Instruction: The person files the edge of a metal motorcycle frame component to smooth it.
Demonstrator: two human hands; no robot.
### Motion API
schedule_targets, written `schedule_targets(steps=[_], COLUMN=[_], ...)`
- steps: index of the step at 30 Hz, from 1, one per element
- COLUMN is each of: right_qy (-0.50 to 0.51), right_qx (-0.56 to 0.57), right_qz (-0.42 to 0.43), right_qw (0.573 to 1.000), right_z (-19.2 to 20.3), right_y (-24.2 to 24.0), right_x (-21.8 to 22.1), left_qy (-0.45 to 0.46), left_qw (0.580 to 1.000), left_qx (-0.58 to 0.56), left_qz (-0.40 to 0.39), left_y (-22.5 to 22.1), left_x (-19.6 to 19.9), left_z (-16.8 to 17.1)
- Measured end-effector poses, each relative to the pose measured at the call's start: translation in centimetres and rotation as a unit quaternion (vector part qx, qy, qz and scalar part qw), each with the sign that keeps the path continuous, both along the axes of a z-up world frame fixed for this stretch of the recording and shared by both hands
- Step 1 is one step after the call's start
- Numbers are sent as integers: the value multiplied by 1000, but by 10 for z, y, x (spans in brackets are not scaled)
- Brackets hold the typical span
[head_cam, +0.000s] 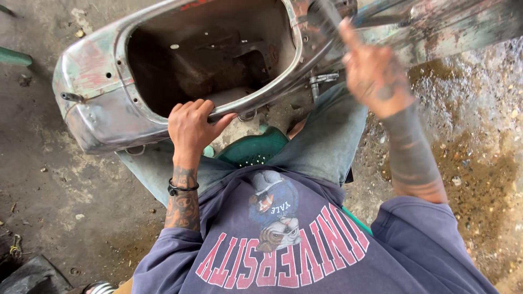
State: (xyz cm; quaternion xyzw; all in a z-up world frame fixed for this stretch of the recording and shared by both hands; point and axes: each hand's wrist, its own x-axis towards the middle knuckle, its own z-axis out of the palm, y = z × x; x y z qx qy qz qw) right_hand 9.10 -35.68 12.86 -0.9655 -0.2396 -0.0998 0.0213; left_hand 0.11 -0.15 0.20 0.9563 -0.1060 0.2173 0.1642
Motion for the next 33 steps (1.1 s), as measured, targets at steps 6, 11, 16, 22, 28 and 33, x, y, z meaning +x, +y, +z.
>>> schedule_targets(steps=[6,11,16,22,28,33], right_qy=[152,78,185,194,229,146], right_qx=[110,118,108,105,124,98], right_qz=[-9,-44,-27,-61,-111,-83], right_qw=[982,989,976,973,959,981], right_z=[-9,-6,12,5,14,33], right_y=[-11,-4,2,13,4,29], right_x=[7,4,7,-18,-17,-45], left_qy=[3,-4,-4,-1,1,-5], left_qw=[1000,1000,1000,1000,1000,1000], left_qx=[-9,-11,-9,-5,-11,-14], left_qz=[-2,7,10,7,6,7], left_y=[1,0,1,1,-1,0], left_x=[0,0,1,-1,-1,-1], left_z=[-1,-1,-2,-7,-5,-4])
